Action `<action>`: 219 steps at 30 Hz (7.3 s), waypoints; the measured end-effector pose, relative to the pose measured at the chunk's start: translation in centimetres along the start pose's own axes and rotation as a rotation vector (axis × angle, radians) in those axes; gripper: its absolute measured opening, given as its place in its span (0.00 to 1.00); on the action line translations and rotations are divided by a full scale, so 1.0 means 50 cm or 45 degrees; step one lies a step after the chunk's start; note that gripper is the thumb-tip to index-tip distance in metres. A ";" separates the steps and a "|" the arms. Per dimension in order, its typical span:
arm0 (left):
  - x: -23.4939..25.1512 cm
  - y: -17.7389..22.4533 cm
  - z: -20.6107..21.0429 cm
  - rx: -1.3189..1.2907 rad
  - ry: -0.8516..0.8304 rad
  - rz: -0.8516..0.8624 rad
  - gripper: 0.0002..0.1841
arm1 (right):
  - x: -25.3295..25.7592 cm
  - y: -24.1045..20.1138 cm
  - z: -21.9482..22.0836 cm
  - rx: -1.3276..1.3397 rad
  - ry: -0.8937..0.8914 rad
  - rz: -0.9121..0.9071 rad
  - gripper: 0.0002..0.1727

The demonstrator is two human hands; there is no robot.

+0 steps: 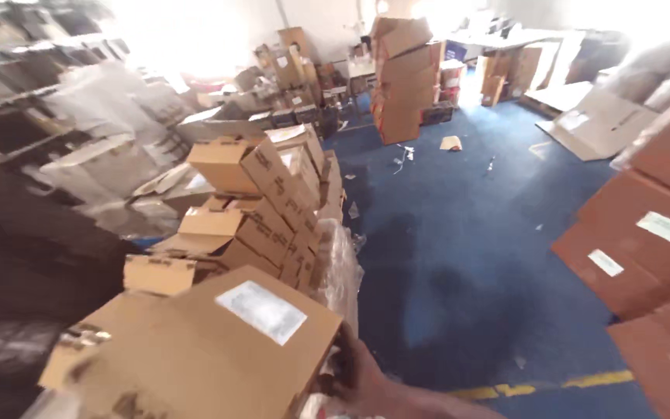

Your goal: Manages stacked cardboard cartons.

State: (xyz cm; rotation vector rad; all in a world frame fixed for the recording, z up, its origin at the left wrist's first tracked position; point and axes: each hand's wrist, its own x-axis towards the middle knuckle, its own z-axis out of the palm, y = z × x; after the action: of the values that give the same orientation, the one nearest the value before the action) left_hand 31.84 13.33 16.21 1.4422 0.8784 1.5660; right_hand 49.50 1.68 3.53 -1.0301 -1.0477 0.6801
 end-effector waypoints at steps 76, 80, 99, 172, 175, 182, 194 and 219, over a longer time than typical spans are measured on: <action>0.146 -0.298 0.259 -0.944 0.503 0.093 0.49 | 0.589 0.291 -0.075 -0.263 -1.461 -0.248 0.23; 0.152 -0.305 0.265 -0.948 0.475 0.066 0.50 | 0.591 0.298 -0.087 -0.244 -1.254 -0.372 0.23; 0.123 -0.310 0.295 -0.915 0.518 0.070 0.46 | 0.609 0.318 -0.113 -0.210 -1.150 -0.301 0.23; 0.083 -0.358 0.288 -0.392 0.172 -0.211 0.62 | 0.564 0.292 -0.108 -0.295 -1.384 -0.387 0.20; 0.083 -0.354 0.291 -0.388 0.161 -0.204 0.62 | 0.562 0.291 -0.108 -0.261 -1.327 -0.383 0.21; 0.088 -0.356 0.297 -0.382 0.135 -0.195 0.62 | 0.579 0.297 -0.111 -0.296 -1.212 -0.361 0.21; 0.090 -0.372 0.301 -0.400 0.109 -0.207 0.59 | 0.595 0.292 -0.120 -0.171 -1.066 -0.184 0.19; 0.093 -0.410 0.329 -0.623 0.303 -0.418 0.41 | 0.596 0.289 -0.135 -0.179 -1.163 -0.479 0.19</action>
State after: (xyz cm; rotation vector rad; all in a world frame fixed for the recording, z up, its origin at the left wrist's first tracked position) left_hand 50.34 25.73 1.45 0.7385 0.7499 1.5756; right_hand 67.12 30.33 0.24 -0.5836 -2.0437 0.7825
